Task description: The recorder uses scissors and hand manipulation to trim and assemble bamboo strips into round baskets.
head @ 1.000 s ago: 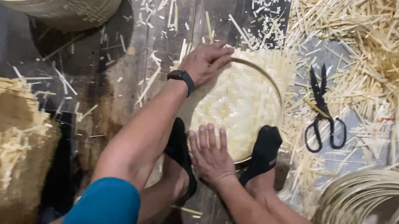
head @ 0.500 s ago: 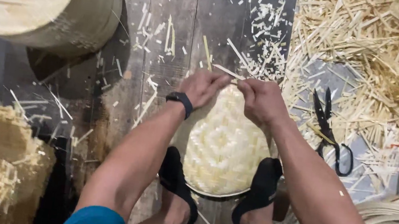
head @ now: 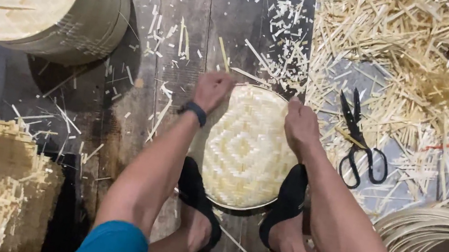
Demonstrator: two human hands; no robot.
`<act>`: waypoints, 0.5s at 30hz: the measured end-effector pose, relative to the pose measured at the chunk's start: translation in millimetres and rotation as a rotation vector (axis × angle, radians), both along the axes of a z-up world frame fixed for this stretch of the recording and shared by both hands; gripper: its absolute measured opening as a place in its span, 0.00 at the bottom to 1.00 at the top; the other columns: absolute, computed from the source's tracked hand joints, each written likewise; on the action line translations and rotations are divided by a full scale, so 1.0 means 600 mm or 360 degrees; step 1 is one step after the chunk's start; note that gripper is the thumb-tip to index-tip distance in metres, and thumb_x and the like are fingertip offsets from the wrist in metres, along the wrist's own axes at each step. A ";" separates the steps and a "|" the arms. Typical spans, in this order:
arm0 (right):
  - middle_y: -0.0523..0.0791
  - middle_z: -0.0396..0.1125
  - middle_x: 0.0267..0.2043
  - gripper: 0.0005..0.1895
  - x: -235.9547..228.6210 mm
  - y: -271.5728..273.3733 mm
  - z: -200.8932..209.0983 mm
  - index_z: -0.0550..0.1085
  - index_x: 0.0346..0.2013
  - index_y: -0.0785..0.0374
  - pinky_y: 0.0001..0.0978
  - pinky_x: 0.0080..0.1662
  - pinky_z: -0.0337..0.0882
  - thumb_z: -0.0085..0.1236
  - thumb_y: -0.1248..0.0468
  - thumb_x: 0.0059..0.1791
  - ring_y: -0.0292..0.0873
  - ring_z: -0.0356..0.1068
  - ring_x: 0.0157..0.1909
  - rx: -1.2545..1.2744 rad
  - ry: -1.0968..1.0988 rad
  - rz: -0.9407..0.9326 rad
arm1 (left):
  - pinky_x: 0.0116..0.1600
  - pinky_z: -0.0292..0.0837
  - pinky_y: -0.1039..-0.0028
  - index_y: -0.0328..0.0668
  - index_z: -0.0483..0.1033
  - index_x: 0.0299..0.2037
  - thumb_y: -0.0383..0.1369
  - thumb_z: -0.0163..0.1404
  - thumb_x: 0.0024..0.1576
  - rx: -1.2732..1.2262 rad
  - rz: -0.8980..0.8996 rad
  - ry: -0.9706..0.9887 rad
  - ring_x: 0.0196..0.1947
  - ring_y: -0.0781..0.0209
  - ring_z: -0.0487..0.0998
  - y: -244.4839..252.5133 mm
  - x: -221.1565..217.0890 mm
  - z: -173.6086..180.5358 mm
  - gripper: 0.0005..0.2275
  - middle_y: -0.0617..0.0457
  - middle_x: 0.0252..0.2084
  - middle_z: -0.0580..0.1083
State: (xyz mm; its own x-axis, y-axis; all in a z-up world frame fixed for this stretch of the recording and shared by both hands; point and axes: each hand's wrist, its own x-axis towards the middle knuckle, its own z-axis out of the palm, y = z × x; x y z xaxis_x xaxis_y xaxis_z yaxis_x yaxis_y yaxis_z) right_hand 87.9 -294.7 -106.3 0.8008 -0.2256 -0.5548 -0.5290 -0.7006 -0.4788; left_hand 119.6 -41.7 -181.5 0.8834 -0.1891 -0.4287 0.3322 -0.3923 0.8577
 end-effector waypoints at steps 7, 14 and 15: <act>0.71 0.64 0.55 0.38 0.015 -0.014 -0.030 0.73 0.47 0.79 0.50 0.62 0.62 0.32 0.42 0.57 0.70 0.64 0.61 0.0063 -0.0126 -0.0034 | 0.44 0.71 0.55 0.32 0.80 0.32 0.47 0.50 0.63 0.0522 0.0538 -0.0315 0.35 0.41 0.76 0.067 -0.074 -0.071 0.21 0.34 0.30 0.76; 0.71 0.65 0.45 0.27 0.009 -0.052 -0.063 0.77 0.39 0.73 0.57 0.56 0.61 0.41 0.50 0.56 0.70 0.65 0.51 -0.0188 -0.0631 0.0179 | 0.53 0.70 0.54 0.41 0.79 0.55 0.53 0.40 0.70 0.0632 0.0327 -0.0529 0.45 0.42 0.77 0.096 -0.061 -0.148 0.24 0.35 0.45 0.78; 0.71 0.65 0.45 0.27 0.009 -0.086 -0.028 0.77 0.39 0.73 0.57 0.56 0.61 0.41 0.50 0.56 0.70 0.65 0.51 -0.0197 -0.0635 0.0164 | 0.53 0.70 0.54 0.41 0.79 0.55 0.53 0.40 0.70 0.0623 0.0314 -0.0538 0.45 0.42 0.77 0.092 -0.094 -0.131 0.24 0.35 0.45 0.78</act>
